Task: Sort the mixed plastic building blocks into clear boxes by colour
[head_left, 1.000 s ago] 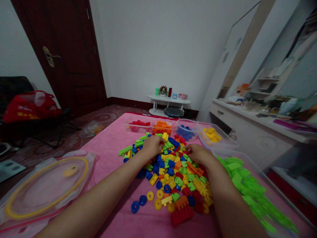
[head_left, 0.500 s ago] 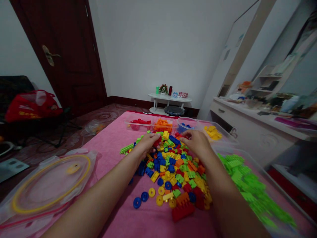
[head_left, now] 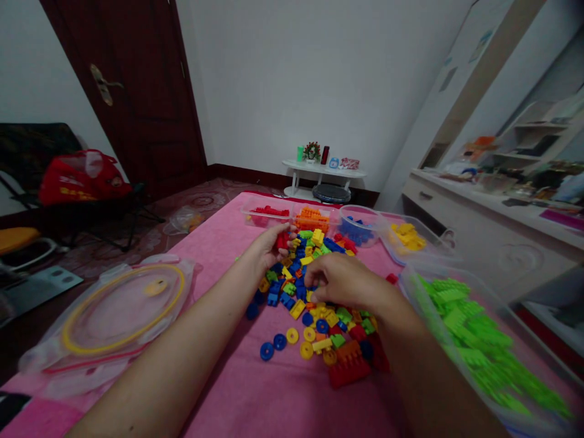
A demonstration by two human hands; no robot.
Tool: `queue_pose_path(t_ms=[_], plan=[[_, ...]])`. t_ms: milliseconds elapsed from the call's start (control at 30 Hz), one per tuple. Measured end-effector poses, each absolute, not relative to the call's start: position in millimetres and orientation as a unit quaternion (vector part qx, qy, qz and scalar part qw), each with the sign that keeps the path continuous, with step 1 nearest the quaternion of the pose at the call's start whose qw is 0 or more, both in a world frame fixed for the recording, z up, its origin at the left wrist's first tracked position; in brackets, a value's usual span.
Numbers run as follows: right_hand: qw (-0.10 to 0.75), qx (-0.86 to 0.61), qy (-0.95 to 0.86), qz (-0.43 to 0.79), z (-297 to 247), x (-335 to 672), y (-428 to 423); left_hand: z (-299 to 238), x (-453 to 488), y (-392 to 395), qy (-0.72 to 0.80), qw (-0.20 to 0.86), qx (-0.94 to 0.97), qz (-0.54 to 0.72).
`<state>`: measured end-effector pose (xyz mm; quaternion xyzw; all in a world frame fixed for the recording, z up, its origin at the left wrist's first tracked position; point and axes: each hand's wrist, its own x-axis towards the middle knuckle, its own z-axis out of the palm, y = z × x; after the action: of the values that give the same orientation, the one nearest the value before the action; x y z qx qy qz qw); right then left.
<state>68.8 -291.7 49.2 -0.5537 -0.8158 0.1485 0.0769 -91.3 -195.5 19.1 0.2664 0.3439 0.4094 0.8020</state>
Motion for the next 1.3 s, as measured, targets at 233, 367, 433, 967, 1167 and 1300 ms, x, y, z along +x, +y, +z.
queue_pose_path(t_ms=[233,367,433,967,1167,1300], plan=[[0.161,-0.6,-0.782,0.045,32,68,-277,16,-88,-197,0.346,0.791,0.292,0.411],[0.107,-0.601,-0.787,0.086,60,69,-303,15,-84,-198,0.348,0.788,0.309,0.403],[-0.011,-0.575,-0.807,0.134,72,66,-330,14,-83,-197,0.346,0.788,0.311,0.402],[0.314,-0.603,-0.729,0.08,67,57,-280,22,-78,-213,0.324,0.81,0.346,0.344],[0.555,-0.538,-0.585,0.245,36,54,-250,12,-78,-210,0.274,0.859,0.31,0.303],[0.614,-0.534,-0.525,0.25,39,66,-258,10,-83,-193,0.303,0.837,0.228,0.395]])
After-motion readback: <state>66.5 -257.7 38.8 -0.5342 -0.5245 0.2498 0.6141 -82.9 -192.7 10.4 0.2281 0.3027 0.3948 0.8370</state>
